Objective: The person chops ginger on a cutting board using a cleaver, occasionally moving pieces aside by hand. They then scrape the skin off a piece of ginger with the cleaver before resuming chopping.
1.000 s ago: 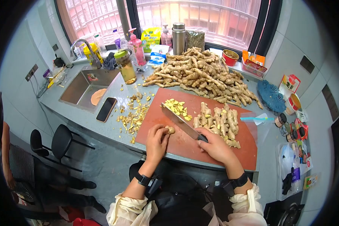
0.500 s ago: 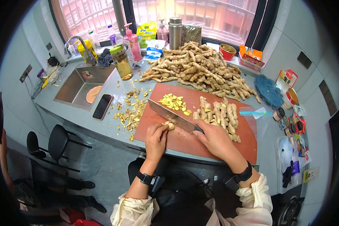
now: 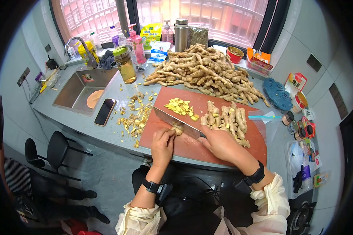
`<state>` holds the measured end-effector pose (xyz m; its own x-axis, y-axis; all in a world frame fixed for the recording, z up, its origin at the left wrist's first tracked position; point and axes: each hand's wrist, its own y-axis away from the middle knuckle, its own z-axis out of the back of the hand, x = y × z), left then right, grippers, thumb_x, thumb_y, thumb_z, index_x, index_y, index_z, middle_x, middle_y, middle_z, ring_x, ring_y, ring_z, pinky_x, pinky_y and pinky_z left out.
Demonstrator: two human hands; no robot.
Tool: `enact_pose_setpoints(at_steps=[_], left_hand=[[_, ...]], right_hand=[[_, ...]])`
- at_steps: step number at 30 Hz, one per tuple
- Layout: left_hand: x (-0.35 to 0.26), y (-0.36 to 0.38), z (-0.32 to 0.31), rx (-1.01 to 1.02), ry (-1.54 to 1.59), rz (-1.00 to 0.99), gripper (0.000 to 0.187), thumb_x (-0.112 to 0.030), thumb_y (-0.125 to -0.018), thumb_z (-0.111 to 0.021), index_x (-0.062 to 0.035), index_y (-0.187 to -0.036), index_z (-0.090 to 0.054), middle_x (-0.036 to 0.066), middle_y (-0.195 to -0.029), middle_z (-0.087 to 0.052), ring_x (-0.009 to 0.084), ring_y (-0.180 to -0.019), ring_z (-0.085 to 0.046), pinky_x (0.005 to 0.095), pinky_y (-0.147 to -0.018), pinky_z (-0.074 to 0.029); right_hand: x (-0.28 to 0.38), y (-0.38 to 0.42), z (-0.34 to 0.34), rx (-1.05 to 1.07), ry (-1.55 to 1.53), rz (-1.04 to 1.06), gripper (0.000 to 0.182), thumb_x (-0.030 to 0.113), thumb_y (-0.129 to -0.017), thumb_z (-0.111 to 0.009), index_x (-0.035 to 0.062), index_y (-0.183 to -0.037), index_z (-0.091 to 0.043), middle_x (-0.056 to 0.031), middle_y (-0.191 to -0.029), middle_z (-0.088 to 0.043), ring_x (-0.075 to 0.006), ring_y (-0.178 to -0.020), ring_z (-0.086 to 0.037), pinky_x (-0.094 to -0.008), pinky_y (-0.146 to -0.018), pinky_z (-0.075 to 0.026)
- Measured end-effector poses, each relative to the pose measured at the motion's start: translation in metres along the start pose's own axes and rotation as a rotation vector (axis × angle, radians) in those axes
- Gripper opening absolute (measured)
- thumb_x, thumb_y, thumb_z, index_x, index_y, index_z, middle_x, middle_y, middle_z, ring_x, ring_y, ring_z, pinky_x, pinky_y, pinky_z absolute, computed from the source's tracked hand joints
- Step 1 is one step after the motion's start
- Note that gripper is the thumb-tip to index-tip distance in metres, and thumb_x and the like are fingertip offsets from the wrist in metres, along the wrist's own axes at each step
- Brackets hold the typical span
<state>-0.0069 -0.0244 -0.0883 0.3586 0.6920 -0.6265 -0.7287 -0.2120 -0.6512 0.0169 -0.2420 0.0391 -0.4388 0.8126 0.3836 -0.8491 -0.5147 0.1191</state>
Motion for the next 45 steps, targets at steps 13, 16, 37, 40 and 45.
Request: enact_pose_setpoints(at_steps=[13,16,37,40,45], left_hand=[[0.002,-0.001,0.0,0.005,-0.009,0.004,0.014,-0.005,-0.084,-0.076,-0.006,-0.097,-0.074,0.007,-0.102,-0.069,0.031,-0.096,-0.063,0.0414,-0.083,-0.053],[0.003,-0.001,0.0,-0.022,-0.003,-0.005,0.015,-0.004,-0.083,-0.077,-0.0057,-0.098,-0.074,0.008,-0.101,-0.07,0.0317,-0.095,-0.064,0.0411,-0.082,-0.053],[0.0,-0.004,0.002,0.001,-0.01,0.009,0.015,-0.004,-0.082,-0.077,-0.0059,-0.096,-0.074,0.007,-0.102,-0.07,0.0303,-0.095,-0.064,0.0409,-0.083,-0.053],[0.0,-0.002,0.002,0.005,-0.006,0.012,0.014,-0.004,-0.082,-0.077,-0.0057,-0.096,-0.074,0.007,-0.102,-0.07,0.0303,-0.095,-0.064,0.0409,-0.083,-0.053],[0.001,-0.001,0.002,-0.016,0.005,0.01,0.014,-0.003,-0.082,-0.077,-0.0056,-0.096,-0.074,0.007,-0.102,-0.07,0.0303,-0.096,-0.064,0.0404,-0.082,-0.053]], right_hand=[[0.002,-0.027,-0.025,-0.056,-0.006,0.041,0.032,0.029,-0.102,-0.06,0.0043,-0.12,-0.051,-0.0283,-0.091,-0.068,-0.0492,-0.088,-0.066,-0.0566,-0.077,-0.051],[-0.003,-0.022,-0.017,-0.085,-0.041,0.055,0.033,0.029,-0.102,-0.06,0.0061,-0.125,-0.052,-0.0278,-0.093,-0.068,-0.0489,-0.09,-0.066,-0.0565,-0.077,-0.05],[0.013,-0.025,-0.008,0.02,0.089,0.016,0.035,0.029,-0.101,-0.061,0.0035,-0.122,-0.049,-0.0273,-0.089,-0.069,-0.0499,-0.086,-0.066,-0.0573,-0.075,-0.051],[0.012,-0.036,-0.024,0.005,0.067,0.029,0.034,0.029,-0.101,-0.061,0.0037,-0.119,-0.049,-0.0267,-0.088,-0.068,-0.049,-0.086,-0.066,-0.0566,-0.074,-0.051],[0.009,-0.043,-0.031,-0.013,0.051,0.04,0.033,0.029,-0.102,-0.06,0.0044,-0.12,-0.05,-0.0264,-0.089,-0.069,-0.048,-0.087,-0.066,-0.0563,-0.074,-0.051]])
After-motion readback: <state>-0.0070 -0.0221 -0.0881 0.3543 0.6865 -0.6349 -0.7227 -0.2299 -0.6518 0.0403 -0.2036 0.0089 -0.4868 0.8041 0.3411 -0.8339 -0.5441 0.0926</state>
